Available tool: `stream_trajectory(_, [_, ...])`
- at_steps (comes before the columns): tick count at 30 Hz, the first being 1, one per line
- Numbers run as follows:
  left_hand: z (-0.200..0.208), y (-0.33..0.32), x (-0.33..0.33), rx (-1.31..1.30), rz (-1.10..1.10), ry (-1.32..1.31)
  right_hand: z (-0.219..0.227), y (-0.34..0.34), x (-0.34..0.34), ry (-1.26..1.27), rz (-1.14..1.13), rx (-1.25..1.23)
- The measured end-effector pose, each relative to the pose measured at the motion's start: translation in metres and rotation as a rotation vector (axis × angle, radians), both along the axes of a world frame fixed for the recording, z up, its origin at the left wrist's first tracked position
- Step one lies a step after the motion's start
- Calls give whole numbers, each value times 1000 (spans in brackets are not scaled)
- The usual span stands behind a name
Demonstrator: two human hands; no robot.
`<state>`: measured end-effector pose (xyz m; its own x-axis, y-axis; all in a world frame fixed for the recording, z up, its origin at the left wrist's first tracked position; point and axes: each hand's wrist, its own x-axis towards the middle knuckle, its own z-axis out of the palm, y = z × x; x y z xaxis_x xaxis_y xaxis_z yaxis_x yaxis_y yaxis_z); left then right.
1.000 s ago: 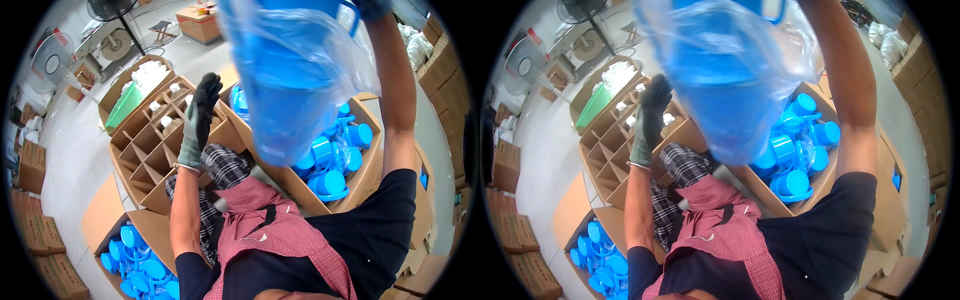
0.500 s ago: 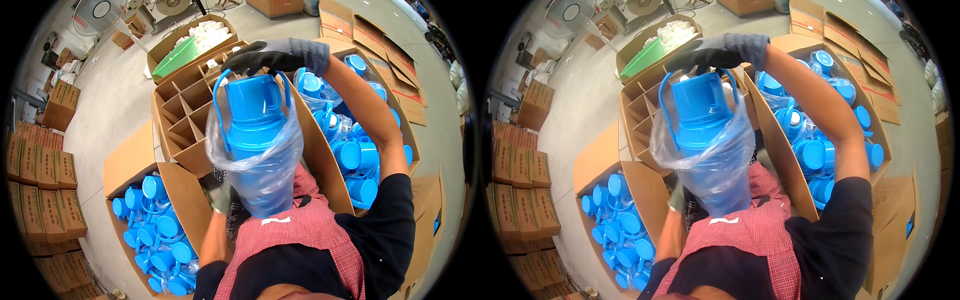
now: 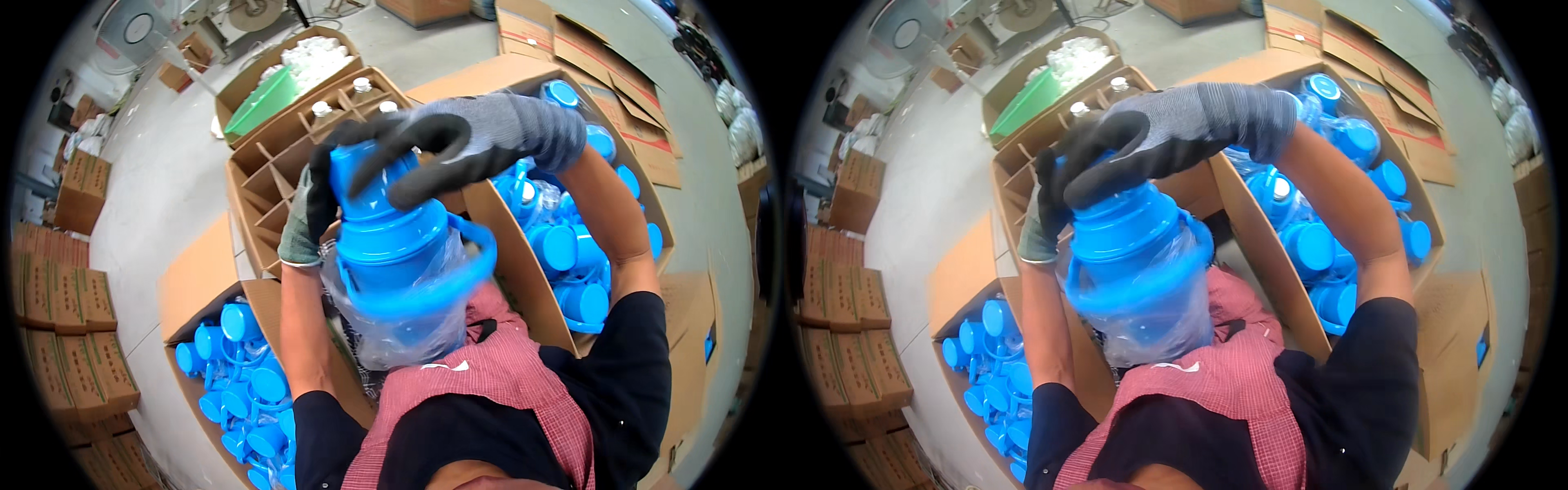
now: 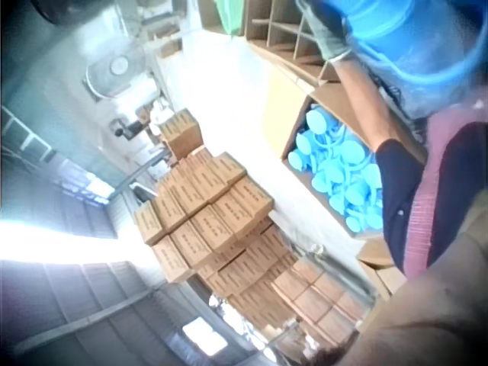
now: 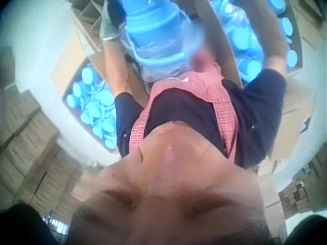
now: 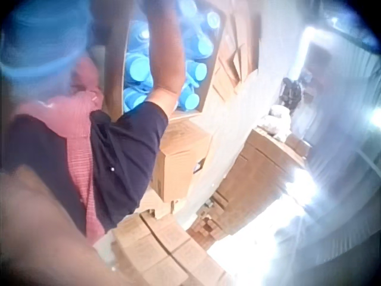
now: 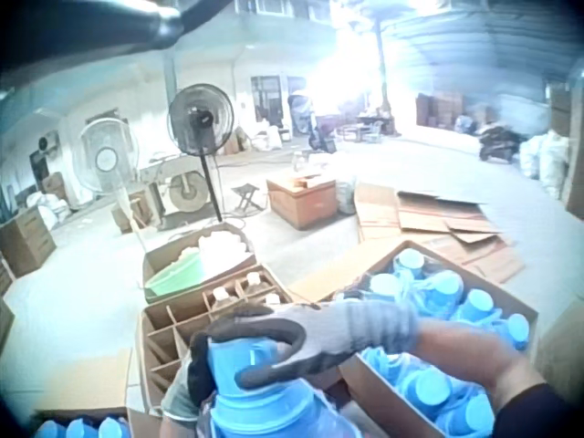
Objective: The person assembles thermoses by placing a reflective glass liner into a blue plastic shell, attaching a blue top component, and then placing the assembled thermos into a cardboard shipping box.
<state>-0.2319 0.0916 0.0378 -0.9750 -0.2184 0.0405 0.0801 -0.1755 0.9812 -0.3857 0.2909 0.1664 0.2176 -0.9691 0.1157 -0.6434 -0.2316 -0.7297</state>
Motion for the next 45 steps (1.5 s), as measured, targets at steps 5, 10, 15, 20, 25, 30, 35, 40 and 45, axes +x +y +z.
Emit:
stream_trajectory(5, [3, 42, -13, -306, 318, 266, -75, -7, -5, -207, -464, -87])
stream_trajectory(10, [20, 64, -26, -378, 259, 488, -125, 43, -92, -655, -474, -354])
stream_trajectory(15, [-33, -5, 13, -317, 257, 26, -143, 171, -82, -217, -1532, -569])
stream_trajectory(20, [-60, -31, 11, -244, 226, -127, -295, 245, -59, 205, -1588, -231])
stream_trajectory(25, [-69, -42, 21, -200, 115, -17, -267, 197, -35, 697, -1125, 698])
stream_trajectory(30, [-72, -33, 25, 25, 21, 110, -130, 34, 23, -114, -863, -297])
stream_trajectory(35, [-14, -14, 57, -340, 317, -33, -151, -73, 38, -397, -409, -210])
stream_trajectory(40, [-36, -23, 64, 7, 516, -96, -163, -81, 33, -353, -417, -366])
stream_trajectory(45, [-34, -53, 82, -64, 433, 52, -224, -66, -34, 292, -596, -410])
